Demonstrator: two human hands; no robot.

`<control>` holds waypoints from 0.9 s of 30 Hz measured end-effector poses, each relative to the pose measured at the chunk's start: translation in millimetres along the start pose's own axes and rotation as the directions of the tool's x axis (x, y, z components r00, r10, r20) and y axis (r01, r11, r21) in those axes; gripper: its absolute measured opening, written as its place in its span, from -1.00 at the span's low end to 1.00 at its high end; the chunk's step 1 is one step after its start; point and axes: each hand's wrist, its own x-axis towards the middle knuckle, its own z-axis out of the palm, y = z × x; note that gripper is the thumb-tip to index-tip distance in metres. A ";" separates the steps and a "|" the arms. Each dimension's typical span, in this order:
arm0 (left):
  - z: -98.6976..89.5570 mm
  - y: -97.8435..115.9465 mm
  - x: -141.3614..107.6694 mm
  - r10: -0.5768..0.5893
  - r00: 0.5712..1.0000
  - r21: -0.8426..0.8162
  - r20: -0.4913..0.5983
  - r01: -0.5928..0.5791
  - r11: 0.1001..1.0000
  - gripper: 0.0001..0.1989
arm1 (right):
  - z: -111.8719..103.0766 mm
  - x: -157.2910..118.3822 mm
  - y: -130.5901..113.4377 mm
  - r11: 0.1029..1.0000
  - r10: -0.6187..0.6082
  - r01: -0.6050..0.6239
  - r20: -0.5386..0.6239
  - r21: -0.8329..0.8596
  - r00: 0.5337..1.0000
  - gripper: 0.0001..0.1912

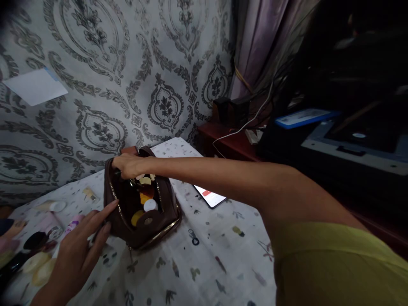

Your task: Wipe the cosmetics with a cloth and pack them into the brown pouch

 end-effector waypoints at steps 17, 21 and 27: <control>-5.5 3.4 -0.8 -0.012 1.000 -0.017 0.010 0.012 1.000 -0.57 | -4.2 -1.9 2.6 0.991 0.097 -0.099 0.024 0.087 0.995 -0.54; -7.2 5.5 0.7 -0.016 1.000 -0.031 0.019 0.017 0.999 -0.58 | -1.6 -1.0 5.2 0.988 0.119 -0.119 0.010 0.093 0.993 -0.53; -7.6 5.2 0.3 -0.013 0.999 -0.050 0.034 0.014 0.999 -0.58 | -2.5 -0.7 6.5 0.985 0.107 -0.106 -0.006 0.134 0.994 -0.50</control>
